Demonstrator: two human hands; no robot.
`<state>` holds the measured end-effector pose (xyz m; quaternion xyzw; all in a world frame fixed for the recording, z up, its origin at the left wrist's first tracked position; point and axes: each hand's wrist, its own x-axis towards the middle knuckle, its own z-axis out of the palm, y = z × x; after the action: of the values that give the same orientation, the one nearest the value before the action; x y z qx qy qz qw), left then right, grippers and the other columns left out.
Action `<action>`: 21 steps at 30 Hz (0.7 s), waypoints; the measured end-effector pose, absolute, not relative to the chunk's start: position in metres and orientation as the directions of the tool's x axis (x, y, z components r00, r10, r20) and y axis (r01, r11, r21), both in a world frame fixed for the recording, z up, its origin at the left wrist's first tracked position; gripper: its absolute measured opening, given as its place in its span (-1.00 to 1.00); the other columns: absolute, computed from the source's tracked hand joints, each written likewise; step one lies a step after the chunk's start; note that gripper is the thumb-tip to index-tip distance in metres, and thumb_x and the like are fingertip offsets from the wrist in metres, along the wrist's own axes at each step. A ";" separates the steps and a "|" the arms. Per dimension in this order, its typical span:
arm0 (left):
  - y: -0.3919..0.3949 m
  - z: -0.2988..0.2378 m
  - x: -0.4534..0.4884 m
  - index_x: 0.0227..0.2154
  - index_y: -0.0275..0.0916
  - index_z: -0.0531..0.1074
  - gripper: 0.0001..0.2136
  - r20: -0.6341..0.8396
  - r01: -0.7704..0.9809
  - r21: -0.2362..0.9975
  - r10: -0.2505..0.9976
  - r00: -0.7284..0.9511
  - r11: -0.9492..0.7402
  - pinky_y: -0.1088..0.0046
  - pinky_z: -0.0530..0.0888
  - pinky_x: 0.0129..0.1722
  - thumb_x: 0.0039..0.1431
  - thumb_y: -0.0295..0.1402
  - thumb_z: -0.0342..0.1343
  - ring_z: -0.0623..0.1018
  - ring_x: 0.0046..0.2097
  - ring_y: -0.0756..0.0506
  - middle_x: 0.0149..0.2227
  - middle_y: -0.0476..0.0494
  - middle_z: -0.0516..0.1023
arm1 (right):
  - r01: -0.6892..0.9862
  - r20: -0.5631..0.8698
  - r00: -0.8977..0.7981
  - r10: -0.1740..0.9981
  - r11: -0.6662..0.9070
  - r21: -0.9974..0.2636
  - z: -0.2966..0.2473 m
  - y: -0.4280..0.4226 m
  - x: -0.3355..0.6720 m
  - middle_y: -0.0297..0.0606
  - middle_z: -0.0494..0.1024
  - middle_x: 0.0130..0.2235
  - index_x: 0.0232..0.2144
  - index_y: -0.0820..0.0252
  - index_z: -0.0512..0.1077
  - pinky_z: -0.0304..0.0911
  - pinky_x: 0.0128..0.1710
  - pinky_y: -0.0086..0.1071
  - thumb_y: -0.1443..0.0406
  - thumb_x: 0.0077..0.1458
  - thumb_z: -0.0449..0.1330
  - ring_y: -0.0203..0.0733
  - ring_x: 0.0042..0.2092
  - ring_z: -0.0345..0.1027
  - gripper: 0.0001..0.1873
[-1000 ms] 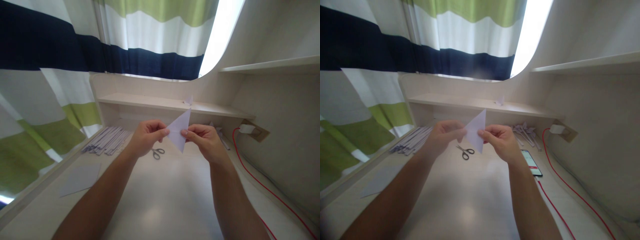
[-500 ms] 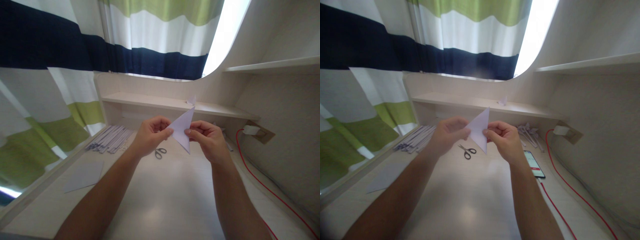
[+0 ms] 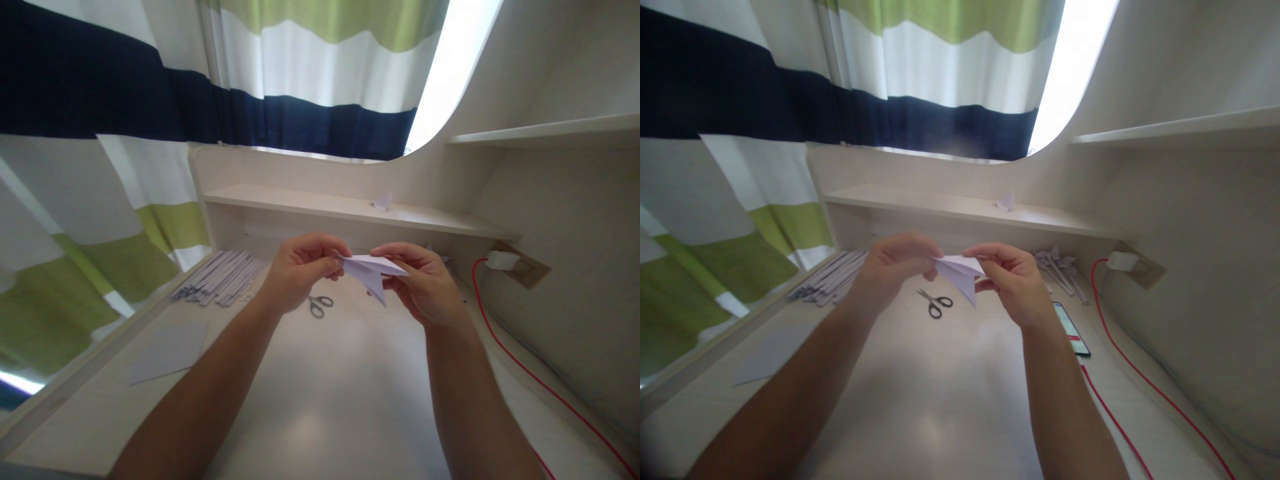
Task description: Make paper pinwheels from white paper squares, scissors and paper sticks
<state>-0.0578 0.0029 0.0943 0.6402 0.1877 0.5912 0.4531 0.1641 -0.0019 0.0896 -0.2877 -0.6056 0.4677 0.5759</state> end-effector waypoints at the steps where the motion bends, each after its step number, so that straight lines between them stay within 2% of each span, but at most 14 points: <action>1: 0.002 0.095 -0.058 -0.36 -0.19 0.71 -0.85 0.584 -0.285 0.805 0.780 0.224 -0.521 0.54 0.51 -0.39 0.05 -0.55 0.31 0.54 -0.44 0.03 -0.51 0.00 0.62 | -0.191 0.429 -0.167 0.888 0.397 -0.897 0.090 -0.002 0.164 -0.32 0.66 -0.39 -0.30 0.04 0.75 0.49 -0.48 -0.46 0.26 0.09 0.45 -0.30 -0.42 0.51 -0.91; 7: 0.000 0.097 -0.057 -0.41 -0.17 0.71 -0.83 0.574 -0.212 0.816 0.797 0.188 -0.538 0.49 0.53 -0.37 0.00 -0.55 0.29 0.55 -0.41 -0.01 -0.50 -0.03 0.62 | -0.170 0.373 -0.167 0.913 0.346 -0.923 0.092 -0.004 0.163 -0.32 0.63 -0.42 -0.31 0.07 0.74 0.48 -0.46 -0.38 0.29 0.07 0.39 -0.27 -0.43 0.47 -0.89; 12: 0.001 0.094 -0.057 -0.40 -0.16 0.72 -0.86 0.612 -0.149 0.791 0.769 0.185 -0.594 0.46 0.49 -0.39 0.03 -0.50 0.30 0.54 -0.40 -0.03 -0.48 -0.04 0.63 | -0.183 0.331 -0.153 0.931 0.303 -0.935 0.100 -0.006 0.159 -0.31 0.57 -0.50 -0.41 0.13 0.72 0.34 -0.56 -0.46 0.34 0.02 0.33 -0.32 -0.51 0.37 -0.87; 15: 0.000 0.092 -0.056 -0.39 -0.15 0.71 -0.84 0.631 -0.103 0.775 0.760 0.153 -0.623 0.47 0.46 -0.41 0.05 -0.51 0.27 0.54 -0.41 -0.02 -0.48 -0.03 0.62 | -0.185 0.326 -0.152 0.933 0.297 -0.937 0.100 -0.007 0.159 -0.30 0.57 -0.48 -0.40 0.14 0.71 0.36 -0.57 -0.47 0.30 0.04 0.35 -0.31 -0.48 0.39 -0.90; 17: 0.001 0.090 -0.054 -0.38 -0.16 0.71 -0.83 0.650 -0.077 0.760 0.752 0.111 -0.646 0.49 0.44 -0.43 0.06 -0.52 0.25 0.54 -0.41 -0.01 -0.47 -0.02 0.62 | -0.190 0.336 -0.170 0.926 0.304 -0.934 0.097 -0.006 0.160 -0.33 0.58 -0.44 -0.28 0.11 0.70 0.44 -0.53 -0.46 0.26 0.10 0.40 -0.29 -0.45 0.43 -0.88; 21: 0.003 0.085 -0.048 -0.35 -0.19 0.69 -0.86 0.676 -0.092 0.734 0.737 -0.002 -0.673 0.50 0.48 -0.41 0.10 -0.51 0.24 0.55 -0.41 0.01 -0.43 -0.01 0.64 | -0.184 0.302 -0.268 0.915 0.260 -0.948 0.092 -0.004 0.161 -0.36 0.61 -0.37 0.05 0.04 0.60 0.59 -0.44 -0.35 0.17 0.17 0.44 -0.24 -0.41 0.53 -0.60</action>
<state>-0.0479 0.0030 0.0848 0.6330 0.2547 0.6603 0.3139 0.1605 -0.0044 0.0920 -0.3057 -0.5978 0.5261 0.5220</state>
